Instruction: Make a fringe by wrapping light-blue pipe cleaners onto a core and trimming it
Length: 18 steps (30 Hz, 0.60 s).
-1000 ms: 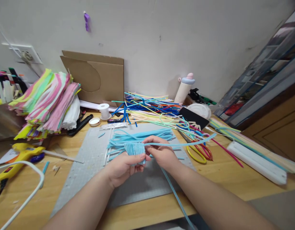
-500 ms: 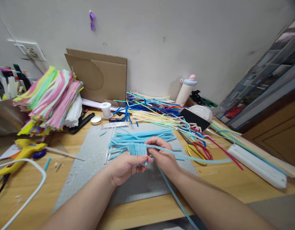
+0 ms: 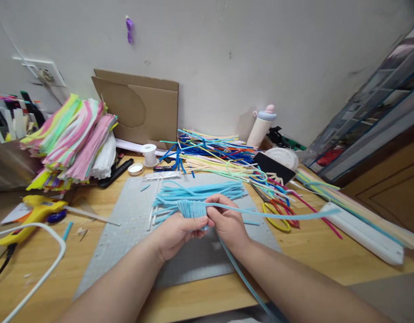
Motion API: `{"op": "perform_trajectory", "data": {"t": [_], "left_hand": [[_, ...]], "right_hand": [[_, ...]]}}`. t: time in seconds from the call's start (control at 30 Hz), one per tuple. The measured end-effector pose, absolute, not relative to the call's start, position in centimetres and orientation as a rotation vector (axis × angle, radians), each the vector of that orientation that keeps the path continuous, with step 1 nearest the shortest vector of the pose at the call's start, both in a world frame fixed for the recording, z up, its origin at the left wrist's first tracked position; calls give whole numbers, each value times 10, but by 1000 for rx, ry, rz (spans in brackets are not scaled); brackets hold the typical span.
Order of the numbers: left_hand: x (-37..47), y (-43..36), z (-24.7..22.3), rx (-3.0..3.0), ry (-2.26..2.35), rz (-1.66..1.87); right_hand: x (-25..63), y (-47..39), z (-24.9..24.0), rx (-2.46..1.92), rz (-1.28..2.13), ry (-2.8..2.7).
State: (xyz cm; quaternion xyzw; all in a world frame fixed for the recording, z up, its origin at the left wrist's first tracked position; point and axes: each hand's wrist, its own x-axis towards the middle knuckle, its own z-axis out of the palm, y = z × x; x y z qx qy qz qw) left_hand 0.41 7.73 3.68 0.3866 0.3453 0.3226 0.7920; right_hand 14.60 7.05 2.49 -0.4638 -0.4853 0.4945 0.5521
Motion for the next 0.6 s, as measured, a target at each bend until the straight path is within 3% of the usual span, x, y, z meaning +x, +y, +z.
{"op": "perform_trajectory", "data": {"t": [0.23,0.6], "left_hand": [[2,81,32,788,706,739],[3,79,33,781,723,661]], "right_hand": [[153,76,25,-983,1253,-1281],[151,76,23,-995,1033,-1247]]}}
